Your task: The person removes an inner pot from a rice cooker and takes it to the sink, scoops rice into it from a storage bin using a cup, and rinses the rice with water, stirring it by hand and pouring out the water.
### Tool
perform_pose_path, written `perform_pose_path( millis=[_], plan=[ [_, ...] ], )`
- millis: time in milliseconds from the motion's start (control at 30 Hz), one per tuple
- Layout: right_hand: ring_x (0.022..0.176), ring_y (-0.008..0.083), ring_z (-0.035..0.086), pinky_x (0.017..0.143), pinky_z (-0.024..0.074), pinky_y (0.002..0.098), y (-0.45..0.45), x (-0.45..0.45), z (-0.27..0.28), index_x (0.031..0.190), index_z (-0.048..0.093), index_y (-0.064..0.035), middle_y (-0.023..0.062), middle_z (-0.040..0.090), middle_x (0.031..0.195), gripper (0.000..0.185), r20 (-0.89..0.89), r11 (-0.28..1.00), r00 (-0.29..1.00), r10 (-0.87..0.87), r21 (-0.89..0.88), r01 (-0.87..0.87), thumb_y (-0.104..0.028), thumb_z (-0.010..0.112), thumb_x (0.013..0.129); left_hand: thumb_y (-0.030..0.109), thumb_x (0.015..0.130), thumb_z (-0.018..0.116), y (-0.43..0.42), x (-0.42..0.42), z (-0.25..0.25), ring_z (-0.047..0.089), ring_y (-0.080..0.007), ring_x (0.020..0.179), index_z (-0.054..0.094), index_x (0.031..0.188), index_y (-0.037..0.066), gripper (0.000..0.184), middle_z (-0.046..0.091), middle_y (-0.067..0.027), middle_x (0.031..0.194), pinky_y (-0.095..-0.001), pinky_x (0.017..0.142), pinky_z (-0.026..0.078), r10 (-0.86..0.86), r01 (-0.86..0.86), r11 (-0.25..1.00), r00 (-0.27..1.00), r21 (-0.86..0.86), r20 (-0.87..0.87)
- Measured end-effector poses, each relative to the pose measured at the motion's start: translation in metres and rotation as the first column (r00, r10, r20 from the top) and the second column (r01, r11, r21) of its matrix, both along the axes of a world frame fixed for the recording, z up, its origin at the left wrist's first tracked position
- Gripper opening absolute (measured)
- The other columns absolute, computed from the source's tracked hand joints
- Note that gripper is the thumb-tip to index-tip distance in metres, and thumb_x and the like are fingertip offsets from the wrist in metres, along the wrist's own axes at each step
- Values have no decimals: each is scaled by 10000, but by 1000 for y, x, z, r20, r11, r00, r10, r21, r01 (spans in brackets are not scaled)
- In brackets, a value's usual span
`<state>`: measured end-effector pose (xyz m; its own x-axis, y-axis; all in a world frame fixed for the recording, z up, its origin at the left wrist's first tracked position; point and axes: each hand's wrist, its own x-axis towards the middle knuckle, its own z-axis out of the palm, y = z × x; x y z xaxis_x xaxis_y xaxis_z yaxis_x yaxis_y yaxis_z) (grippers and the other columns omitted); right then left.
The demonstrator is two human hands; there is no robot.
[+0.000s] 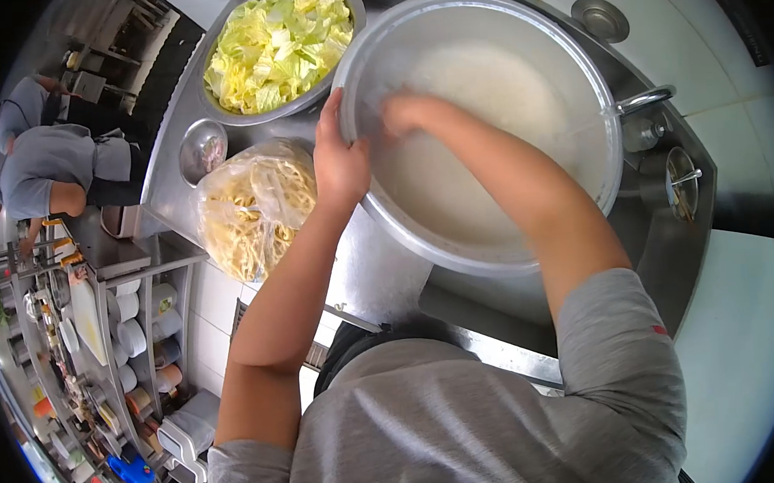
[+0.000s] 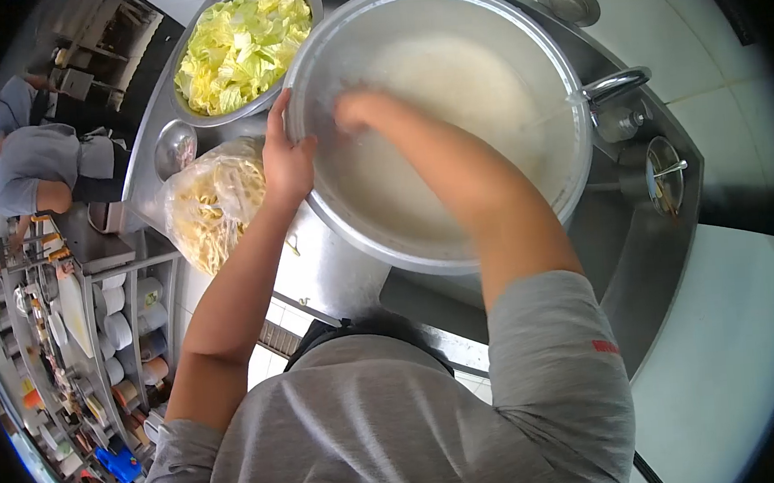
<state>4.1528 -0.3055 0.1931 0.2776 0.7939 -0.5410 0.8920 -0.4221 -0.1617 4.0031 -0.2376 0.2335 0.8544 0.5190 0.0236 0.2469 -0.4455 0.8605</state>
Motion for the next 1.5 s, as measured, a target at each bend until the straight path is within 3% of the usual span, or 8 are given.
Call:
perform_pose_path(
  millis=[100, 367, 533, 600, 700, 800, 1033, 1500],
  plan=[
    [1148, 322, 438, 876, 420, 492, -32, -49, -7, 1060, 636, -137, 81, 515, 1218, 366, 126, 994, 992, -25, -104, 38, -319, 612, 743, -4, 733, 494, -1, 2, -6, 399, -367, 1183, 290, 1344, 106, 653, 381, -221, 1296, -384, 997, 331, -7, 7, 1000, 1000, -4, 23],
    [1176, 296, 400, 939, 387, 439, -165, -37, -38, 1073, 613, -158, 74, 485, 1245, 406, 46, 930, 994, 98, 352, -108, -68, 590, 678, 4, 736, 489, 1, 4, -13, 398, -353, 1187, 296, 1342, 102, 643, 383, -217, 1297, -381, 999, 329, -1, 2, 1000, 998, -7, 58],
    [1027, 297, 524, 886, 423, 379, -225, 31, -59, 1020, 625, -133, 148, 539, 1154, 427, 68, 869, 982, -175, 479, 122, -21, 626, 608, 7, 737, 490, -1, 2, -4, 390, -347, 1198, 294, 1343, 91, 642, 382, -217, 1299, -381, 999, 328, 10, -10, 1000, 1000, -17, -3],
    [1039, 288, 528, 862, 427, 343, -241, 45, -44, 973, 630, -66, 161, 563, 1109, 342, -197, 782, 850, -488, 334, 526, -37, 637, 632, 7, 736, 492, 0, 2, -6, 388, -345, 1201, 294, 1341, 82, 642, 384, -217, 1298, -380, 1002, 323, 11, -10, 1000, 999, -26, 34],
    [925, 252, 584, 777, 465, 320, -254, 67, -18, 994, 622, -64, 172, 608, 994, 346, -293, 567, 566, -771, 90, 819, -84, 675, 653, -1, 734, 489, -4, 2, -10, 387, -343, 1202, 297, 1339, 75, 639, 383, -216, 1300, -378, 1007, 316, 14, -12, 999, 997, -32, 75],
    [815, 223, 609, 717, 482, 312, -262, 90, -12, 1051, 603, -56, 178, 628, 878, 393, 70, 648, 656, -751, 270, 712, -169, 684, 684, -44, 725, 482, -14, 2, -9, 401, -306, 1210, 295, 1336, 61, 648, 389, -207, 1314, -339, 1002, 318, 52, -51, 999, 993, -17, 108],
    [1316, 356, 212, 1050, 238, 406, -169, 77, -34, 1350, 272, 18, 224, 209, 1420, 988, -162, 237, 275, -948, 220, 946, -705, 482, 709, -63, 713, 472, -25, 4, -9, 418, -288, 1201, 285, 1331, 33, 653, 381, -210, 1324, -317, 1001, 316, 79, -76, 997, 994, -31, 80],
    [1184, 325, 400, 943, 392, 434, -93, -50, -19, 1199, 522, -134, 124, 420, 1277, 517, 127, 961, 954, -272, 88, 262, -283, 652, 722, -6, 729, 469, -25, 2, -7, 375, -361, 1205, 271, 1341, 64, 647, 345, -219, 1317, -386, 1010, 309, 48, -47, 999, 997, -19, 62]
  ],
)
